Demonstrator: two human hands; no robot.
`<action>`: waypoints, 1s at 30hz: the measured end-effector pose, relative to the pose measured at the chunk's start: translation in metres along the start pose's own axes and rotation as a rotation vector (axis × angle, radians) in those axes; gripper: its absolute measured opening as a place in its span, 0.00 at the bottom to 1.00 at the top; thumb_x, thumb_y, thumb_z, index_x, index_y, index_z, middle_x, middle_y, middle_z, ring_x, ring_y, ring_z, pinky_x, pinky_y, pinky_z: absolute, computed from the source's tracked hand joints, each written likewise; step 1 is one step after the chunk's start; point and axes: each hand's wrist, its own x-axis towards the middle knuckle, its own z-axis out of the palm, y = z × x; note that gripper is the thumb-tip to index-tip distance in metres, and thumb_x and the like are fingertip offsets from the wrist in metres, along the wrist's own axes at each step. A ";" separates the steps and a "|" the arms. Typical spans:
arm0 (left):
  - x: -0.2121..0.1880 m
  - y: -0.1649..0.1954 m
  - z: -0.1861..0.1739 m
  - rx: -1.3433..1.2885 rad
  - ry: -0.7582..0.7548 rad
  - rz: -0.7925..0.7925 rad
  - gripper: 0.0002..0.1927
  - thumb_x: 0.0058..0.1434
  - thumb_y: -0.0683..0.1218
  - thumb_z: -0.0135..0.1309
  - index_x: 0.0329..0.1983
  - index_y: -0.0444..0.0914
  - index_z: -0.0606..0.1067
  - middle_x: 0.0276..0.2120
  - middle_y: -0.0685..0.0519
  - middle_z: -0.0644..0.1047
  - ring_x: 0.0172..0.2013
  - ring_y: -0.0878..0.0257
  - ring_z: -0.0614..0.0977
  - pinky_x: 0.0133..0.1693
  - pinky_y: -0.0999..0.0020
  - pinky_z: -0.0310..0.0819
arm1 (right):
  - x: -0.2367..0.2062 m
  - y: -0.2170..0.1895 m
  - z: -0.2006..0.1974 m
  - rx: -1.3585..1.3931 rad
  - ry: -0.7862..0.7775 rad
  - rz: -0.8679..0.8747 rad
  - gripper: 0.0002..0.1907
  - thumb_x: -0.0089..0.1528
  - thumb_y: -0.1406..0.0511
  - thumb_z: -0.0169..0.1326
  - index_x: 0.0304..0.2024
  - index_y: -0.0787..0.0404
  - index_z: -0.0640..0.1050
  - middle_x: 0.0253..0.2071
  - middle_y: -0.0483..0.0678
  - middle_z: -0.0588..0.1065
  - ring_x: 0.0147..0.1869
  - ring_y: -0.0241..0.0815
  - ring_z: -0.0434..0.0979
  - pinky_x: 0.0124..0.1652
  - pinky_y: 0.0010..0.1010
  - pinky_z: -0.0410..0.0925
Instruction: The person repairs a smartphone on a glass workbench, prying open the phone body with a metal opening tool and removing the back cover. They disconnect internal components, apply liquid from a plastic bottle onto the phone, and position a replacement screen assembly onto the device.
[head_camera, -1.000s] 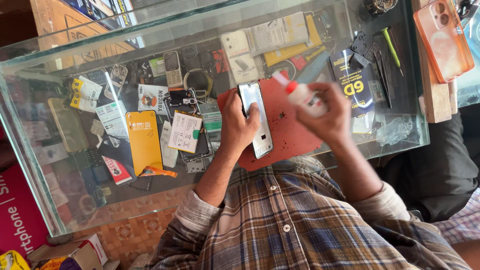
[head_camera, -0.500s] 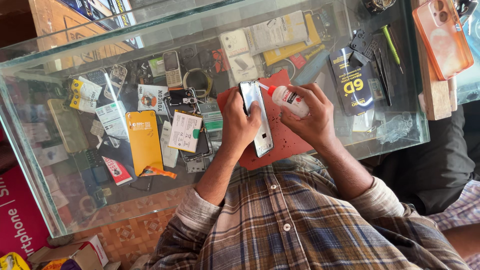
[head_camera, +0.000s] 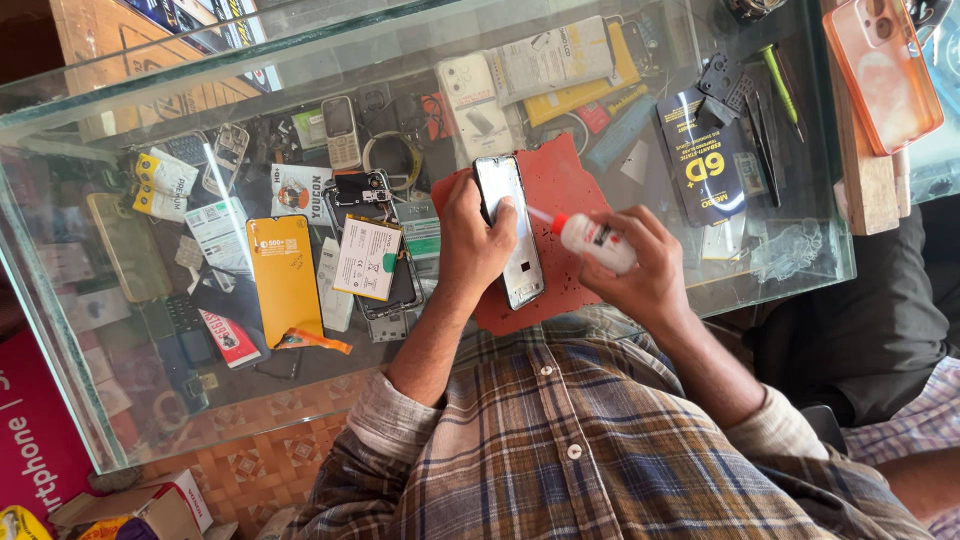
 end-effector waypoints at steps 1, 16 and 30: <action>0.001 -0.001 0.000 -0.012 0.000 0.003 0.11 0.62 0.38 0.51 0.47 0.31 0.73 0.43 0.42 0.77 0.45 0.45 0.82 0.48 0.55 0.76 | -0.007 -0.001 -0.003 0.006 -0.010 0.002 0.23 0.50 0.70 0.66 0.49 0.66 0.79 0.42 0.53 0.76 0.42 0.47 0.81 0.41 0.35 0.74; -0.001 0.002 -0.010 -0.109 0.207 0.287 0.18 0.73 0.42 0.50 0.63 0.30 0.69 0.58 0.44 0.73 0.57 0.55 0.79 0.60 0.60 0.73 | -0.059 -0.012 -0.008 0.145 -0.111 -0.003 0.25 0.52 0.69 0.65 0.51 0.64 0.76 0.47 0.51 0.77 0.44 0.43 0.83 0.39 0.31 0.76; -0.003 -0.002 -0.010 -0.072 0.213 0.276 0.18 0.73 0.43 0.50 0.63 0.31 0.70 0.59 0.44 0.73 0.58 0.55 0.78 0.60 0.58 0.74 | -0.054 -0.006 -0.008 0.081 -0.085 0.021 0.24 0.51 0.69 0.66 0.51 0.66 0.77 0.44 0.52 0.77 0.42 0.45 0.82 0.39 0.32 0.75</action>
